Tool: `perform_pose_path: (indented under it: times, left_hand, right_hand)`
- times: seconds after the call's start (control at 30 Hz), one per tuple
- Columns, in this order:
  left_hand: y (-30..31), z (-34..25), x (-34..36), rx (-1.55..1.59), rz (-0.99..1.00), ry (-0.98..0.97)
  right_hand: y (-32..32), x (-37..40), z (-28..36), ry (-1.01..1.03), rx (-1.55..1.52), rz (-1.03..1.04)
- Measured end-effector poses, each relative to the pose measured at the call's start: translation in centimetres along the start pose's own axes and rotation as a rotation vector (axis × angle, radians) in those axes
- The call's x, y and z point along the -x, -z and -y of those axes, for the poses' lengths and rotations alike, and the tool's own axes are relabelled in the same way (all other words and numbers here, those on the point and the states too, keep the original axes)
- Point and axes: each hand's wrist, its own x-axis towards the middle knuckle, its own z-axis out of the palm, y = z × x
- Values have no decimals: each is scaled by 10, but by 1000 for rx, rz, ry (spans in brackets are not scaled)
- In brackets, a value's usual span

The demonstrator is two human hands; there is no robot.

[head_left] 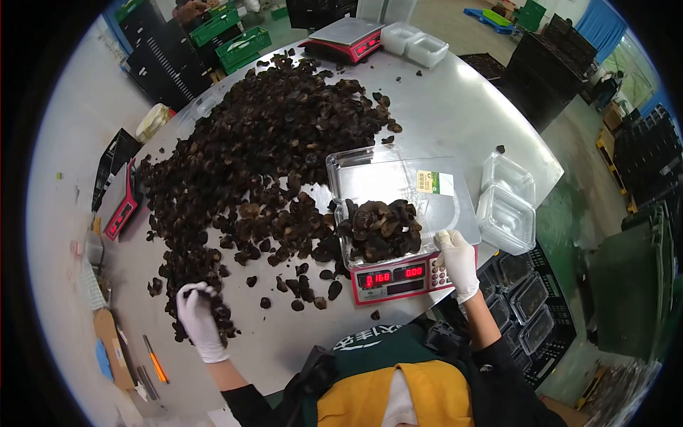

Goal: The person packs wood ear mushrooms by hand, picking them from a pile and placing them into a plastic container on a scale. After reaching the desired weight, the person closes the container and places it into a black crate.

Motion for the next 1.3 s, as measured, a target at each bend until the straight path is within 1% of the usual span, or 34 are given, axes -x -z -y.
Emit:
perform_pose_path:
  times: [0.03,0.07,0.1,0.17,0.2,0.23,0.27,0.3,0.33,0.37,0.43,0.47,0.5,0.53,0.57,0.63,0.67,0.7,0.77,0.8,0.83,0.9,0.97,1.03,1.1,1.17,1.23,1.3]
  left_hand:
    - [49,9,-8,-251,-109,17]
    - [97,26,-13,-684,-112,-90]
    - [100,20,-12,-1120,-113,-197]
    - [103,18,1,-1861,-139,-215]
    - [97,20,-4,-1533,-14,-271]
    - [80,33,-3,-1273,-26,-258]
    - [55,42,-4,-1057,-22,-122]
    - [31,52,-6,-1037,83,-134]
    - [6,58,-4,-1155,208,-216]
    - [-16,72,-7,-1149,299,-260]
    - [-62,95,-9,-1009,418,-284]
    - [-82,111,-15,-1081,458,-414]
    - [-101,124,-20,-1051,494,-503]
    - [-123,128,-22,-1047,520,-547]
    - [-138,139,-27,-1079,533,-638]
    - [-161,153,-33,-1187,562,-743]
    - [-162,167,-37,-1233,613,-746]
    - [-160,178,-43,-1227,620,-750]
    - [-156,192,-55,-1131,681,-555]
    - [-157,186,-55,-1020,618,-502]
    - [-156,178,-58,-914,608,-428]
    - [-156,162,-59,-796,498,-313]
    - [-172,124,-49,-724,431,-333]
    - [-200,86,-28,-638,422,-422]
    - [-232,55,1,-580,522,-520]
    - [-257,52,21,-597,689,-772]
    - [-278,59,34,-737,865,-855]
    - [-285,63,39,-972,1013,-800]
  right_hand:
    - [-1,0,2,1,2,9]
    - [-2,0,5,-7,10,2]
    - [-4,0,9,-13,16,-2]
    - [-6,-1,6,60,99,14]
    - [-8,-3,2,44,106,33]
    - [-11,-3,0,28,116,48]
    - [-13,2,7,4,101,55]
    - [-15,2,7,10,104,66]
    - [-15,3,7,-13,101,73]
    - [-15,4,6,-39,98,77]
    - [-16,6,5,-18,88,69]
    - [-15,8,7,-10,72,66]
    - [-13,10,7,-2,58,63]
    - [-11,10,6,-4,62,55]
    - [-8,10,5,-33,69,53]
    - [-4,11,5,-64,74,40]
    - [-3,12,6,-57,46,28]
    - [-2,13,6,-51,18,17]
    - [3,14,3,-43,31,-9]
    - [5,14,2,-30,44,-18]
    - [8,15,1,-17,57,-24]
    - [11,17,3,-34,62,-36]
    - [12,18,5,-41,35,-33]
    - [12,16,1,-26,46,-32]
    - [8,14,3,-31,19,2]
    - [1,12,2,-13,-8,-4]
    - [-4,13,12,-38,-27,28]
    - [-7,15,21,-2,32,35]
